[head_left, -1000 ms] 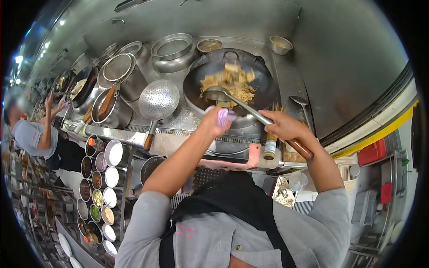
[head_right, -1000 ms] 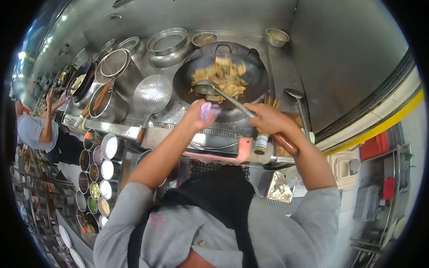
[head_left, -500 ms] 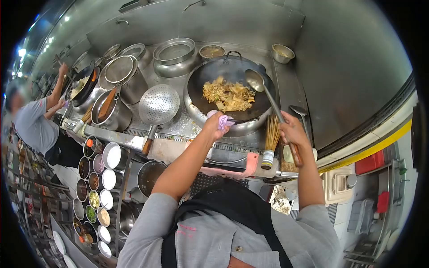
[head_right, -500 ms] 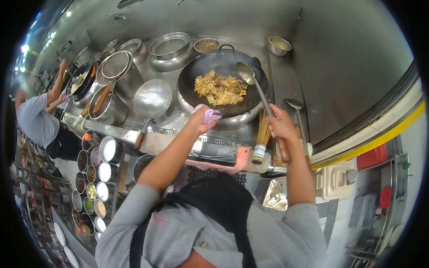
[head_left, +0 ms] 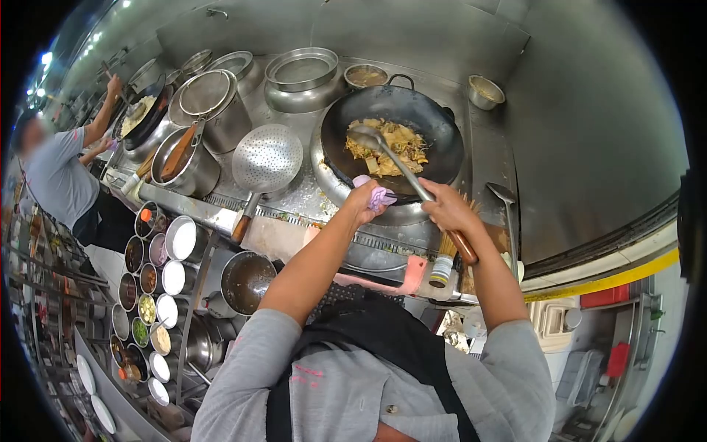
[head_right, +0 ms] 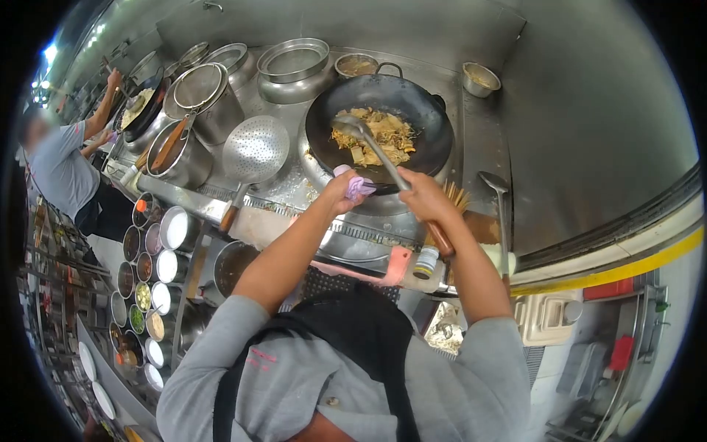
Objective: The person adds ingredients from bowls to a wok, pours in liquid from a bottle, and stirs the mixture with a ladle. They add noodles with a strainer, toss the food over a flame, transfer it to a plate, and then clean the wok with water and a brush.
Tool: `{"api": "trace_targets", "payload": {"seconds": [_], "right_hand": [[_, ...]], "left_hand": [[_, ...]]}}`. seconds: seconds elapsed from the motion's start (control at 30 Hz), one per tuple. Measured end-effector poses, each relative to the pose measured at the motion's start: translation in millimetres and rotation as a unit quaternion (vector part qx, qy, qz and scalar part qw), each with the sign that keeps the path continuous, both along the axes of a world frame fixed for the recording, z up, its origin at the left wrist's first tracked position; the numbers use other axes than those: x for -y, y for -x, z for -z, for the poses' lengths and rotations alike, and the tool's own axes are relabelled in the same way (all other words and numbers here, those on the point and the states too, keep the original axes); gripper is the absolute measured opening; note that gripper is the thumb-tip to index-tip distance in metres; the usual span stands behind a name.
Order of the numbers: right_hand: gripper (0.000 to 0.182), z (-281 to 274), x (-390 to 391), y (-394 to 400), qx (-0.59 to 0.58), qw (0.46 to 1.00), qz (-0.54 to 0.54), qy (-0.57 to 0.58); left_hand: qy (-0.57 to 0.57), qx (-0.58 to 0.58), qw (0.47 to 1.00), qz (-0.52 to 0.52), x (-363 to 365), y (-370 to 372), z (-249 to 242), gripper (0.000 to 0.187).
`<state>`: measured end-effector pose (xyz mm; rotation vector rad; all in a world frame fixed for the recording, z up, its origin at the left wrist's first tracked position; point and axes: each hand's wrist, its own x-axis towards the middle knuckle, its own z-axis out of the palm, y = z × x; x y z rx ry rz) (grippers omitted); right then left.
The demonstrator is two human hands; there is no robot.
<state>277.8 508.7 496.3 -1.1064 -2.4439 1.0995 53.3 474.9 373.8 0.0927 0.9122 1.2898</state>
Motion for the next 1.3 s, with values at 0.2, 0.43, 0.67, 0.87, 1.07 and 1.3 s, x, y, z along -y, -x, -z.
{"api": "trace_targets", "payload": {"seconds": [0.2,0.43,0.67,0.87,1.07,1.3], "right_hand": [[0.057,35,-12,35,-0.007,0.996,-0.001,-0.087],[0.062,14,-2,5,0.022,0.998,0.063,0.011],[0.066,24,-7,8,-0.029,0.999,-0.010,0.036],[0.068,14,3,4,-0.007,1.000,-0.007,0.017],[0.065,-32,66,-58,-0.081,0.980,0.066,0.167],[0.066,-51,95,-102,-0.205,0.943,0.158,0.208]], "left_hand": [[-0.033,-0.007,0.999,-0.002,3,-1,1,0.016],[-0.027,-0.011,0.999,0.030,2,2,4,0.015],[-0.038,-0.010,0.999,0.021,3,1,6,0.015],[-0.029,-0.017,0.999,0.019,1,2,4,0.015],[-0.012,-0.013,1.000,-0.013,10,-11,-11,0.016],[0.052,0.023,0.998,-0.006,48,5,-66,0.021]]}}
